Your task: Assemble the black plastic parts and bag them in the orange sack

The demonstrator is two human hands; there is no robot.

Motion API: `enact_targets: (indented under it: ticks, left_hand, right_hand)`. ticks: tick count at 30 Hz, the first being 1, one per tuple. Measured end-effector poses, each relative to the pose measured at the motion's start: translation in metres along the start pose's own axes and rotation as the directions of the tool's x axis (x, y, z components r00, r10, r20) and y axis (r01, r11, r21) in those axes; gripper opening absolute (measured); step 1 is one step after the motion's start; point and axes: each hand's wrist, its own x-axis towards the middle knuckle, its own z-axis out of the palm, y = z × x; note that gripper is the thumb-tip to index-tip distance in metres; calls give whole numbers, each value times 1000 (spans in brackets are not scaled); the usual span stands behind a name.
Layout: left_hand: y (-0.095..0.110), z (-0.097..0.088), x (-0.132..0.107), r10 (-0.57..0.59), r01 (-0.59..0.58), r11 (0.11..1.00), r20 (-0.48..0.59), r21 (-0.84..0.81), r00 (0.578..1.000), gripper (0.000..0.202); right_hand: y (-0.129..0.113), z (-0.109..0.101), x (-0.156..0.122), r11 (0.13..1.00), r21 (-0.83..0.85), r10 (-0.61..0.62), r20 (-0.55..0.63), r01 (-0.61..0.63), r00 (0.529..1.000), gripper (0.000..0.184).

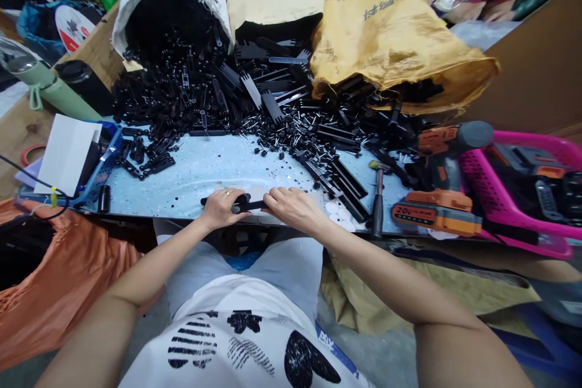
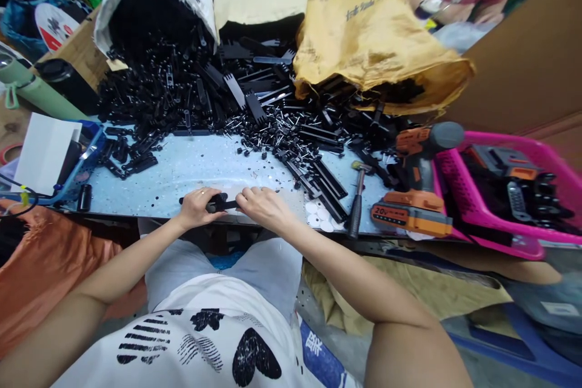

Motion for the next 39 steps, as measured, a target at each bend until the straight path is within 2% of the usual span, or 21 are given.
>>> enact_targets:
  ticks: [2, 4, 8, 10, 12, 15, 18, 21, 26, 29, 33, 36, 39]
  left_hand:
    - [2, 1, 1, -18, 18, 999, 7, 28, 1000, 49]
    - [4, 3, 1, -29, 29, 999, -2, 44, 1000, 47]
    - [4, 7, 2, -42, 43, 998, -8, 39, 999, 50]
    - [3, 8, 3, -67, 66, 997, 7, 45, 998, 51]
    - [3, 9, 3, -41, 41, 999, 26, 28, 999, 50]
    - [2, 9, 3, 30, -29, 999, 30, -21, 999, 52]
    - [5, 8, 5, 21, -21, 1000, 10, -10, 1000, 54]
    - [8, 7, 10, -1, 0, 1000, 21, 24, 1000, 53]
    - [7, 8, 12, -51, 49, 997, 37, 53, 998, 51]
    - [4, 11, 9, -12, 12, 1000, 10, 18, 1000, 52]
    - [4, 13, 7, -1, 1, 1000, -8, -7, 1000, 55]
    - [8, 13, 7, -24, 25, 1000, 43, -8, 999, 57]
    - [12, 10, 18, -60, 65, 998, 157, -27, 986, 61]
  right_hand:
    - [-6, 2, -2, 993, 22, 114, 28, -115, 993, 28]
    - [-11, 6, -3, 984, 36, 171, 45, -172, 984, 30]
    - [-10, 12, -3, 992, 40, 119, 71, -122, 990, 34]
    - [-9, 13, -3, 988, 34, 146, 106, -151, 984, 35]
    - [-9, 13, -6, 980, 28, 191, 136, -197, 972, 36]
    - [-4, 12, -11, 991, 23, 126, 118, -129, 985, 40]
    - [8, 13, -10, 999, 10, 41, 99, -42, 994, 42]
    - [14, 13, -5, 999, 5, 49, 139, -50, 989, 41]
    - [4, 9, -2, 987, -17, 159, 132, -158, 978, 40]
    - [4, 10, -6, 994, -16, 108, 123, -107, 986, 41]
    - [14, 15, -7, 999, -7, 44, 111, -44, 993, 41]
    - [25, 25, -4, 999, 26, 30, 90, -33, 995, 42]
    - [34, 44, -5, 992, 121, 19, 73, -27, 997, 46]
